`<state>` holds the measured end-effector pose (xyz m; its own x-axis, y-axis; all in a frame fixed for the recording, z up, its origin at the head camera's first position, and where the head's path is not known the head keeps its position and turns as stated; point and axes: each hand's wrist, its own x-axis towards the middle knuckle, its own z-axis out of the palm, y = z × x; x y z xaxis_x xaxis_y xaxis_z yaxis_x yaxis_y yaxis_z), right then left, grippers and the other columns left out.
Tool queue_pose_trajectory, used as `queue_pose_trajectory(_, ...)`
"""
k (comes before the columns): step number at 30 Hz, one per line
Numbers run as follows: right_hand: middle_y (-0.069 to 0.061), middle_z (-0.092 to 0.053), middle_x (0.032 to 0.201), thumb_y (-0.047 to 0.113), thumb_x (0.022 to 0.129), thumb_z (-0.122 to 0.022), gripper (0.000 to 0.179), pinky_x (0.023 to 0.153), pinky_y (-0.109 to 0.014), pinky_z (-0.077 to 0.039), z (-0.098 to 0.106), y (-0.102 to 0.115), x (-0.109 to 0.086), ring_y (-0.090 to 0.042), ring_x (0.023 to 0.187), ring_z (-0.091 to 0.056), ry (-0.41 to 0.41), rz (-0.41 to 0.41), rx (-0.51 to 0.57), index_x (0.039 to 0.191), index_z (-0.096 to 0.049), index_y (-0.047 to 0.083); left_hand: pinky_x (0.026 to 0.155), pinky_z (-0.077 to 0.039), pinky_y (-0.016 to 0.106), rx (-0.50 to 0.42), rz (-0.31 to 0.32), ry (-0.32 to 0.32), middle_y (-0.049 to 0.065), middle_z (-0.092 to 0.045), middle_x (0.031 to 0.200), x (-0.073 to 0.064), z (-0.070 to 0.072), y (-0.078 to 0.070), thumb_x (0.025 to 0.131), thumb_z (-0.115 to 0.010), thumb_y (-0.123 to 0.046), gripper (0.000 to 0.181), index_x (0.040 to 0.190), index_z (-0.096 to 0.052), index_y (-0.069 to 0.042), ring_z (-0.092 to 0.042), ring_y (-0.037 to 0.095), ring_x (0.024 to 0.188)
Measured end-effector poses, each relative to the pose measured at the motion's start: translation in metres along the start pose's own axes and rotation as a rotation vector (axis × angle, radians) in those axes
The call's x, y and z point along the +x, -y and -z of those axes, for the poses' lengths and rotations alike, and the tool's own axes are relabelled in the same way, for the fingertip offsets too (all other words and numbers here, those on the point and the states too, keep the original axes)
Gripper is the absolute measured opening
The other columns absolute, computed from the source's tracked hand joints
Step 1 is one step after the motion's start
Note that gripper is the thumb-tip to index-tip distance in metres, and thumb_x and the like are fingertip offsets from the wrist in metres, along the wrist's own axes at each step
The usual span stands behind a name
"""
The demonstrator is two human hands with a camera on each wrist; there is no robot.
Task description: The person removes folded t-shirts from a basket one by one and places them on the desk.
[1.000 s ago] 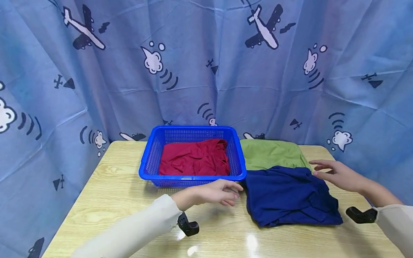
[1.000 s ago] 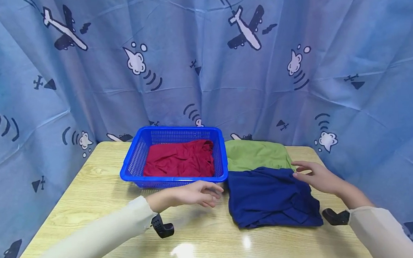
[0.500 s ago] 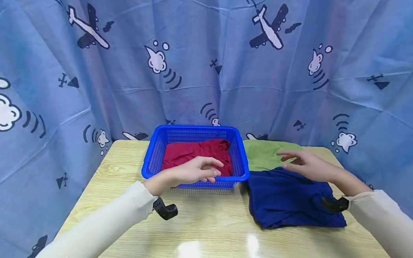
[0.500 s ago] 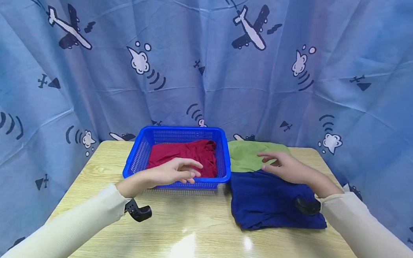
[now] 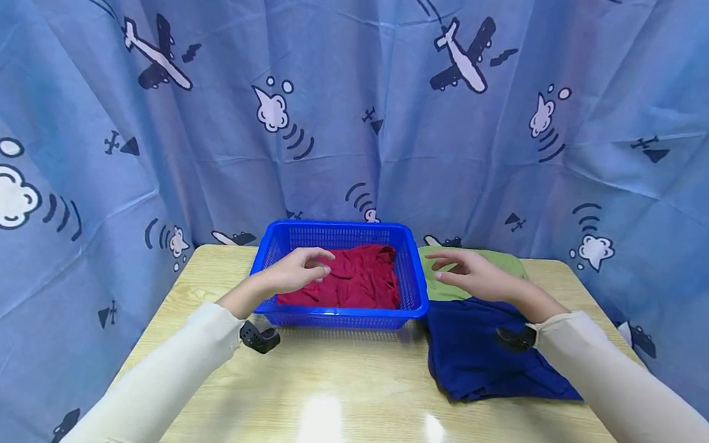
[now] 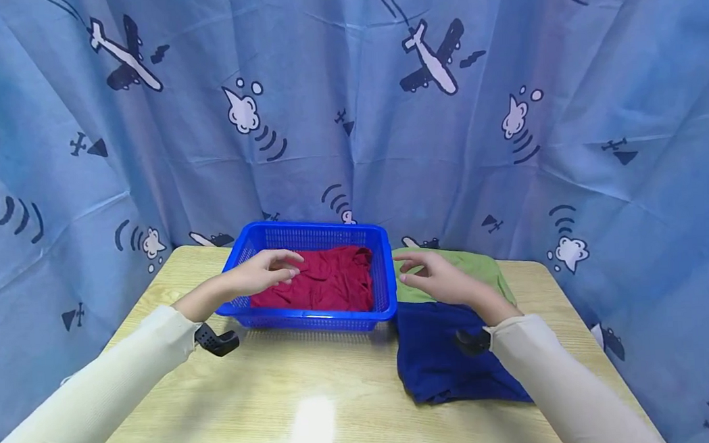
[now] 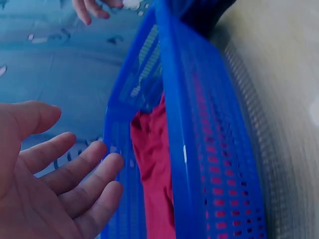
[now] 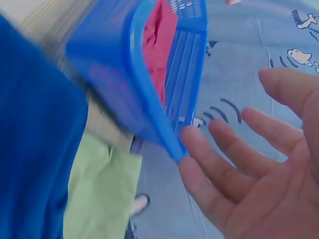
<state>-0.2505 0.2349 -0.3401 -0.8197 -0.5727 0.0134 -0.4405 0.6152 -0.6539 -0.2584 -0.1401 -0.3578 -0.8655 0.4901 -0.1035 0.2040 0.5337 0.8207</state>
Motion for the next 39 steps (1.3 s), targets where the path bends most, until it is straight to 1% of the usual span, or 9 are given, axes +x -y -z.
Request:
queue_pose_trajectory(7,-0.031,-0.052,0.140,0.019,0.107,-0.051,0.060,0.100,-0.052,-0.055,-0.025,0.002,0.034,-0.044,0.118,-0.065,-0.012,-0.041,0.189,0.159,-0.025,0.006,0.106,-0.050,0.048,0.065,0.049,0.006,0.023,-0.056,0.144,0.008,0.011,0.029,0.105,-0.051,-0.021,0.046,0.147,-0.049,-0.004,-0.054,0.037,0.134)
queue_pose_trajectory(11,-0.029,-0.050,0.143,0.019,0.107,-0.050,0.062,0.103,-0.054,-0.052,-0.038,0.008,0.055,-0.044,0.122,-0.062,-0.008,-0.065,0.255,0.161,-0.021,0.008,0.110,-0.046,0.053,0.098,0.071,-0.026,0.028,-0.048,0.150,0.013,0.019,0.042,0.104,-0.051,-0.020,0.049,0.150,-0.045,-0.004,-0.045,0.042,0.142)
queue_pose_trajectory(13,-0.028,-0.051,0.144,0.019,0.107,-0.051,0.063,0.105,-0.056,-0.050,-0.045,0.009,0.065,-0.043,0.126,-0.060,-0.010,-0.089,0.282,0.161,-0.021,0.009,0.115,-0.041,0.055,0.092,0.095,-0.038,0.029,-0.042,0.154,0.016,0.022,0.047,0.104,-0.051,-0.021,0.052,0.152,-0.041,-0.005,-0.039,0.044,0.146)
queue_pose_trajectory(16,-0.029,-0.045,0.150,0.019,0.106,-0.052,0.064,0.110,-0.059,-0.044,-0.056,0.009,0.079,-0.043,0.136,-0.051,-0.013,-0.138,0.341,0.161,-0.021,0.009,0.119,-0.034,0.057,0.069,0.148,-0.037,0.027,-0.033,0.160,0.020,0.025,0.053,0.104,-0.050,-0.026,0.056,0.156,-0.037,-0.008,-0.030,0.044,0.150)
queue_pose_trajectory(19,-0.030,-0.034,0.157,0.022,0.106,-0.052,0.066,0.115,-0.060,-0.038,-0.067,0.005,0.090,-0.044,0.145,-0.039,-0.013,-0.203,0.392,0.161,-0.019,0.009,0.115,-0.036,0.059,0.008,0.227,-0.008,0.023,-0.025,0.165,0.021,0.025,0.059,0.104,-0.050,-0.031,0.061,0.158,-0.032,-0.012,-0.030,0.043,0.149)
queue_pose_trajectory(24,-0.028,-0.021,0.164,0.027,0.105,-0.053,0.070,0.122,-0.061,-0.026,-0.080,-0.003,0.101,-0.044,0.152,-0.024,-0.014,-0.319,0.441,0.162,-0.016,0.012,0.110,-0.039,0.065,-0.103,0.356,0.006,0.018,-0.014,0.169,0.022,0.022,0.069,0.104,-0.050,-0.035,0.067,0.162,-0.023,-0.017,-0.024,0.042,0.152)
queue_pose_trajectory(29,-0.020,-0.011,0.169,0.029,0.105,-0.053,0.074,0.126,-0.057,-0.017,-0.087,-0.006,0.107,-0.041,0.156,-0.015,-0.002,-0.380,0.554,0.163,-0.010,0.011,0.112,-0.035,0.069,-0.143,0.395,-0.001,0.020,-0.006,0.170,0.022,0.016,0.077,0.104,-0.049,-0.035,0.071,0.163,-0.015,-0.016,-0.014,0.046,0.155)
queue_pose_trajectory(34,-0.018,-0.008,0.170,0.027,0.105,-0.051,0.076,0.126,-0.058,-0.017,-0.093,-0.005,0.110,-0.039,0.156,-0.015,0.001,-0.454,0.684,0.164,-0.005,0.012,0.119,-0.024,0.069,-0.142,0.435,0.007,0.021,-0.005,0.170,0.022,0.009,0.081,0.103,-0.050,-0.036,0.075,0.164,-0.012,-0.016,-0.008,0.046,0.156)
queue_pose_trajectory(39,-0.017,-0.006,0.170,0.028,0.105,-0.052,0.077,0.124,-0.064,-0.017,-0.098,-0.005,0.112,-0.040,0.156,-0.014,-0.002,-0.527,0.691,0.164,-0.005,0.018,0.118,-0.031,0.063,-0.175,0.454,-0.010,0.019,-0.001,0.171,0.025,0.004,0.083,0.103,-0.050,-0.034,0.076,0.164,-0.007,-0.019,-0.011,0.044,0.156)
